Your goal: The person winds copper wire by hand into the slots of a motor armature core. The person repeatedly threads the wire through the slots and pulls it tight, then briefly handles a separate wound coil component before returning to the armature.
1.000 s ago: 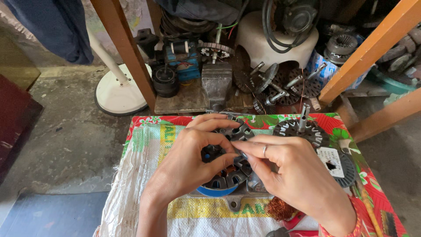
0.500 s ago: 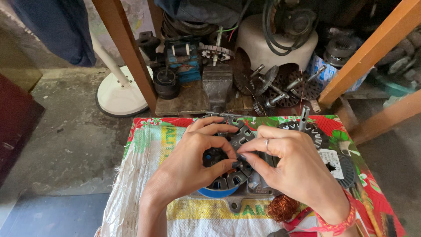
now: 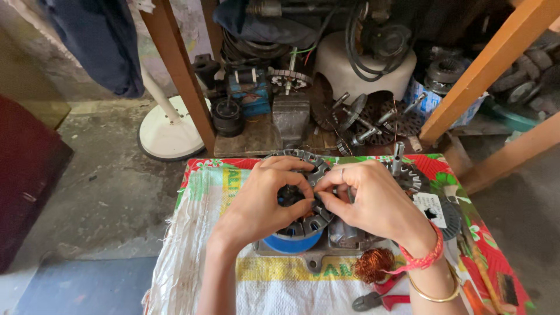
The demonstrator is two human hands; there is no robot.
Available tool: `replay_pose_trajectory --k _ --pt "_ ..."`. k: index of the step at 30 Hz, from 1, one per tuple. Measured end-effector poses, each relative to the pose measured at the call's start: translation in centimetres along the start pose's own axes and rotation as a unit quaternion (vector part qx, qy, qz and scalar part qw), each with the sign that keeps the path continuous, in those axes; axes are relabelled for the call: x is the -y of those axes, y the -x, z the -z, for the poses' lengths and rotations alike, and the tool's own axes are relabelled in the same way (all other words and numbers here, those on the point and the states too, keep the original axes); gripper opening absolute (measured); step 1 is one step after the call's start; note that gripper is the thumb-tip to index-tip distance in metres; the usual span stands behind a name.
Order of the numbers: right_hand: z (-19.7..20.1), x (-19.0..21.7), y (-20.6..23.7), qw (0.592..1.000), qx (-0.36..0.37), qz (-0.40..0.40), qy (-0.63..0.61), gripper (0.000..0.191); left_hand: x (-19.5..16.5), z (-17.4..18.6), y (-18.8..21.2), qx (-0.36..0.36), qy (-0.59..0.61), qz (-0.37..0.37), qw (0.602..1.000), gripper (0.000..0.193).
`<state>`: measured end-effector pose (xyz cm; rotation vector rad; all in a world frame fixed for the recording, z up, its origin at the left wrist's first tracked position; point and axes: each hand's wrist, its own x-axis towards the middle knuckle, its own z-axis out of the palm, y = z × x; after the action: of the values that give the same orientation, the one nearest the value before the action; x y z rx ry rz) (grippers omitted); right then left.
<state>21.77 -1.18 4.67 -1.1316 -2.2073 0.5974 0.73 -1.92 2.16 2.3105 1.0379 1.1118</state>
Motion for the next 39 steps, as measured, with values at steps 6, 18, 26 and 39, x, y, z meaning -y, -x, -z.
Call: replay_pose_trajectory --k 6,18,26,39 --pt "0.0 -0.5 0.0 0.999 -0.012 0.035 -0.022 0.016 -0.6 0.0 0.0 -0.01 -0.019 0.029 0.999 0.011" --pt "0.5 -0.1 0.0 0.998 0.007 -0.049 0.047 0.013 0.0 1.0 0.6 0.039 0.017 0.03 0.999 0.017" --pt "0.5 -0.1 0.6 0.998 0.014 0.029 0.047 0.016 0.6 1.2 0.8 0.049 0.032 0.005 0.998 0.025" --pt "0.1 1.9 0.9 0.997 0.066 -0.028 0.017 0.017 0.2 1.2 0.6 0.049 0.034 0.022 0.998 0.026"
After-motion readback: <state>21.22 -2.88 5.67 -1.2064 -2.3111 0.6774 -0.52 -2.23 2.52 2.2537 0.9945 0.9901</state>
